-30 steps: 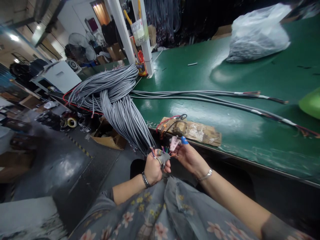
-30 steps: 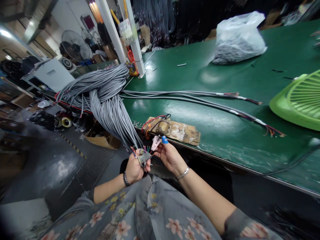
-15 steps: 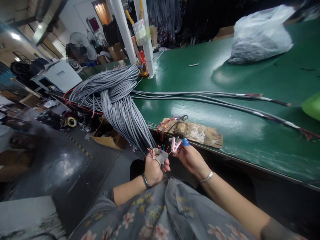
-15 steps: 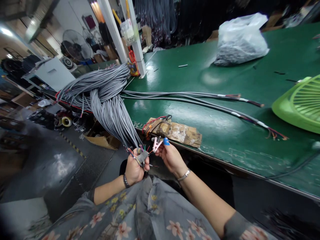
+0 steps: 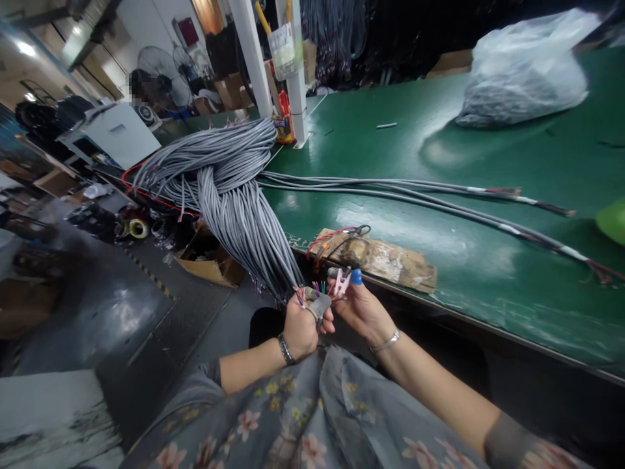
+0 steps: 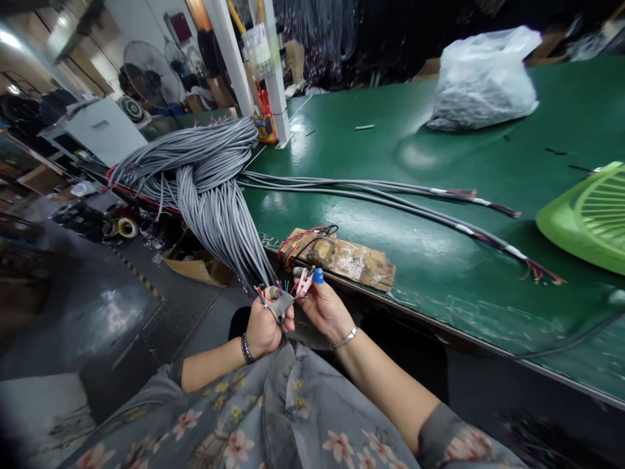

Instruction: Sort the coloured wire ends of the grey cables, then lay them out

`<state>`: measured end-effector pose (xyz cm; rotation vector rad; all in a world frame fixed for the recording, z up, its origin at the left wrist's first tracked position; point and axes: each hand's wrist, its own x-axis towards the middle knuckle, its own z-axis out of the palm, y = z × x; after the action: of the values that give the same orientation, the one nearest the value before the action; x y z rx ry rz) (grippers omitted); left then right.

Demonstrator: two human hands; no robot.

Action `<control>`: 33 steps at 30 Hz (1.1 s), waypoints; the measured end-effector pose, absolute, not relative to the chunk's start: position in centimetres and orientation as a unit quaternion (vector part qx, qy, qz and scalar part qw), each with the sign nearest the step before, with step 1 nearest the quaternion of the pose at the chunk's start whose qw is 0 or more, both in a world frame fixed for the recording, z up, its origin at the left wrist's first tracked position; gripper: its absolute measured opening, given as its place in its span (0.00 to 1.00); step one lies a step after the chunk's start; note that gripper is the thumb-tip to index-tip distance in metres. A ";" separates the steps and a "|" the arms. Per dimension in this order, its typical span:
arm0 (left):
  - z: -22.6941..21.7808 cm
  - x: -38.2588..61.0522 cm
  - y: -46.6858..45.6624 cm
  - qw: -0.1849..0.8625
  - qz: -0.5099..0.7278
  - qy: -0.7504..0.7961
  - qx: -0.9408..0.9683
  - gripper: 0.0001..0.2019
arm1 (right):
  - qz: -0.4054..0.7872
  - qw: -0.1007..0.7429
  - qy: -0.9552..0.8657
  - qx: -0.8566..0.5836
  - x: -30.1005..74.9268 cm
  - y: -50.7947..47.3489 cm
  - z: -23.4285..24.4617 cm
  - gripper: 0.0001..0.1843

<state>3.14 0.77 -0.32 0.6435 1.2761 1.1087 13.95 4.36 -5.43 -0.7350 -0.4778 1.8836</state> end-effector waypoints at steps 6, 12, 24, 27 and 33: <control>-0.9 3.0 0.5 0.610 0.482 0.564 0.278 0.23 | 0.777 0.542 -0.098 -0.304 13.6 4.5 -4.9 0.23; -0.7 2.9 0.4 0.616 0.484 0.556 0.277 0.24 | 0.785 0.543 -0.101 -0.280 13.6 4.2 -4.9 0.22; -2.1 1.3 -0.6 0.631 0.448 0.527 0.350 0.22 | 0.836 0.343 -0.302 -0.305 17.2 2.9 -4.7 0.31; -1.9 1.1 -0.6 0.634 0.414 0.531 0.381 0.23 | 0.814 0.308 -0.359 -0.336 17.6 2.9 -4.0 0.27; -1.1 1.0 -0.5 0.635 0.329 0.540 0.444 0.22 | 0.735 0.321 -0.472 -0.366 17.3 3.3 -3.0 0.25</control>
<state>1.01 -0.51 -1.12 1.0149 1.2342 0.7528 17.32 3.35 -2.96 -0.9626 -1.2407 1.9306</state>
